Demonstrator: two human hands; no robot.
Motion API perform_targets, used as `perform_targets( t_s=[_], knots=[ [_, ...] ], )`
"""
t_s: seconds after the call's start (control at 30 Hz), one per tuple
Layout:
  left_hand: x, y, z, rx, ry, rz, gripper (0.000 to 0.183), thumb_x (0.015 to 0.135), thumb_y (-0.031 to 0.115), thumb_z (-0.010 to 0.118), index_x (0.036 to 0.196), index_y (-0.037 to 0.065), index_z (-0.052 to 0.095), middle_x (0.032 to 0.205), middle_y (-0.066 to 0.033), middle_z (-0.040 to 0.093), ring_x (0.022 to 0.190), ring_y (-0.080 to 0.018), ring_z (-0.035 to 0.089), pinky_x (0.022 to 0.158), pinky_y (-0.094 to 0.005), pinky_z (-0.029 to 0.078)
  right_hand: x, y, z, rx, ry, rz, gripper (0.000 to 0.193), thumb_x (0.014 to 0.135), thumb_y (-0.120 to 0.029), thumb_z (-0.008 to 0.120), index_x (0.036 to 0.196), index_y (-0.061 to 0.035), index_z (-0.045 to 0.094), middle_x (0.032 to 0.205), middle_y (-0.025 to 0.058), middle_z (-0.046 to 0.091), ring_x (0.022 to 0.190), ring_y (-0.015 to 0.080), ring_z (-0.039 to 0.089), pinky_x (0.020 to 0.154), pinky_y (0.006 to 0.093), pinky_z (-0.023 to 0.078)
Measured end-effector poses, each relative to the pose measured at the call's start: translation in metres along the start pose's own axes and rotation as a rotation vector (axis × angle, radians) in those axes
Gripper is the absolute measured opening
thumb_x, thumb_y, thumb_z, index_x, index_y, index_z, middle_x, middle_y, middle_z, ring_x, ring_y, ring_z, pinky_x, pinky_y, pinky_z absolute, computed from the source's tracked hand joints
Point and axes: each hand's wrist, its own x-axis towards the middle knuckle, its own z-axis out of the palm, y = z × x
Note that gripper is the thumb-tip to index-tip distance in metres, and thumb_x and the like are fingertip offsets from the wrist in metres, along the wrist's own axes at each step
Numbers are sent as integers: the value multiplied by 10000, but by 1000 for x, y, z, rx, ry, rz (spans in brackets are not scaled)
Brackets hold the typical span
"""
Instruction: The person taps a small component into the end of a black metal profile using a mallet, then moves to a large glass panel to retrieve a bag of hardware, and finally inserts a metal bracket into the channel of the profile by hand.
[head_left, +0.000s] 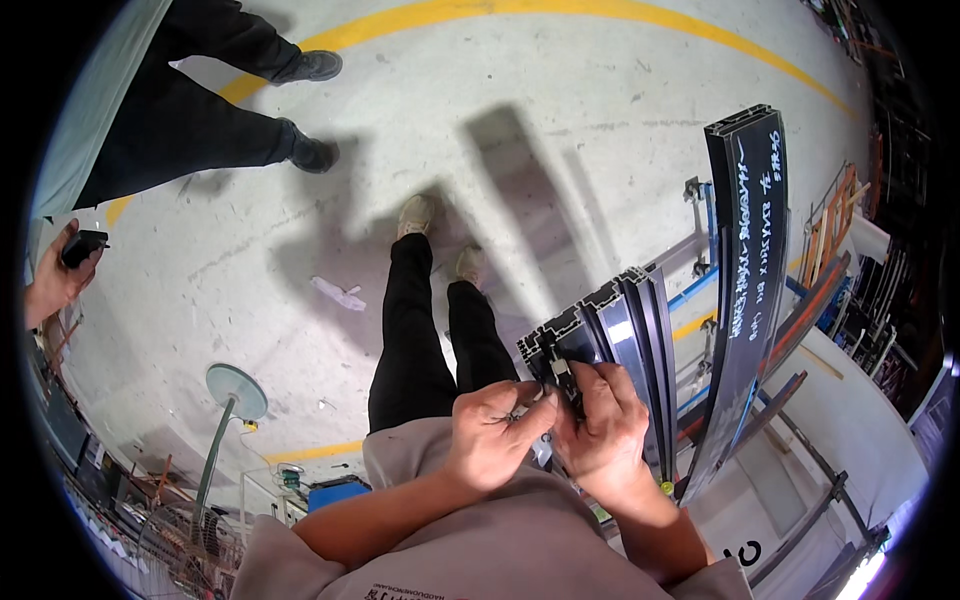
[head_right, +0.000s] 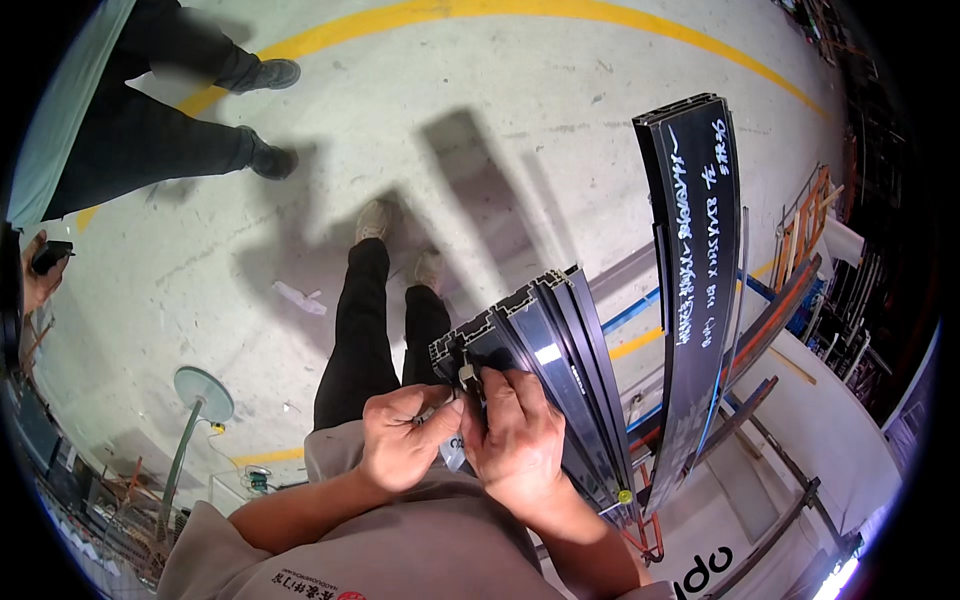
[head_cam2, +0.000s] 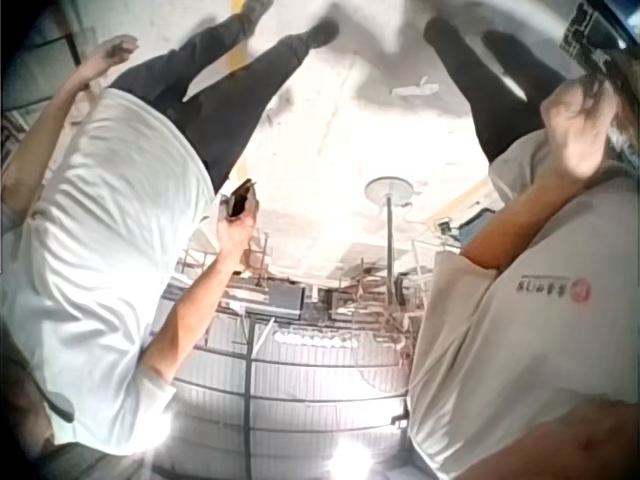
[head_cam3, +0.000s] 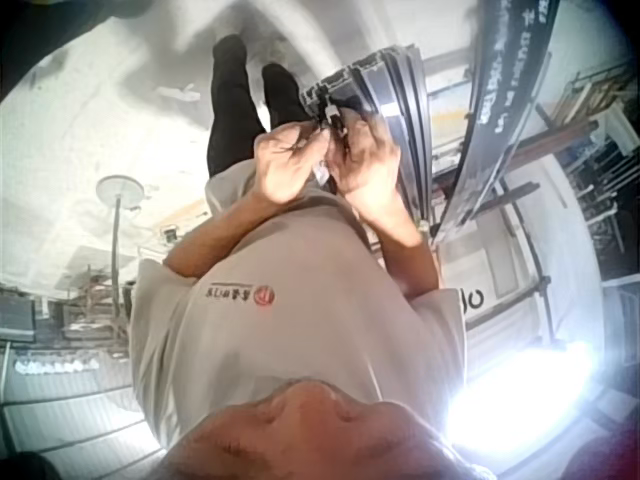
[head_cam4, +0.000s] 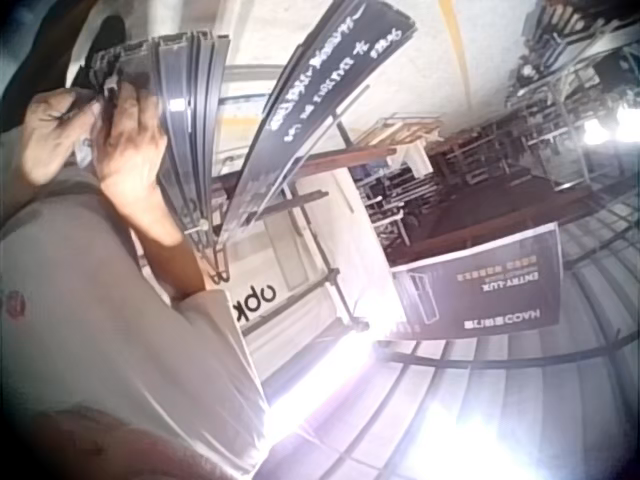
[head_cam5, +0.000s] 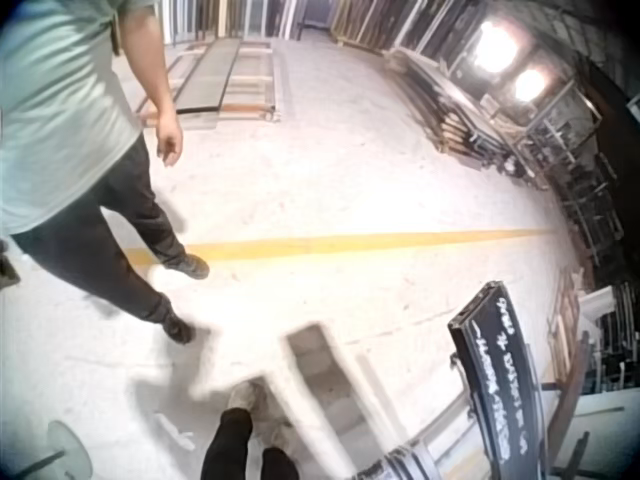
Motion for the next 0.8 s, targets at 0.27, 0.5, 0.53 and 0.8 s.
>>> perform_targets(
  t_s=[0.27,0.5,0.53,0.8],
  knots=[
    [6,-17,1,25,-54,-43,99,924,31,713,857,-41,709,761,-56,674,695,-93,606,621,-255,483,10,-1,-14,183,-103,212,438,784,-55,771,1187,30,622,1000,233,670,809,415,685,710,441,575],
    [11,-7,-8,46,175,79,190,835,6,775,983,-43,667,793,-79,654,675,-97,587,623,-247,491,-5,8,1,117,6,71,342,795,-49,768,1100,2,624,1015,229,646,772,404,676,647,445,562],
    [17,-8,-10,88,183,106,230,836,0,772,1035,-42,666,820,-78,664,691,-94,593,633,-246,496,-1,8,2,89,19,35,343,798,-54,766,1104,1,622,1019,228,644,771,403,676,642,448,560],
    [23,-25,-19,-313,-165,-63,367,954,-17,650,1314,-64,595,1054,-39,690,947,-82,616,856,-249,517,10,-1,6,21,35,-27,298,788,-16,752,1055,12,621,944,218,653,735,386,665,647,422,550]
  ],
)
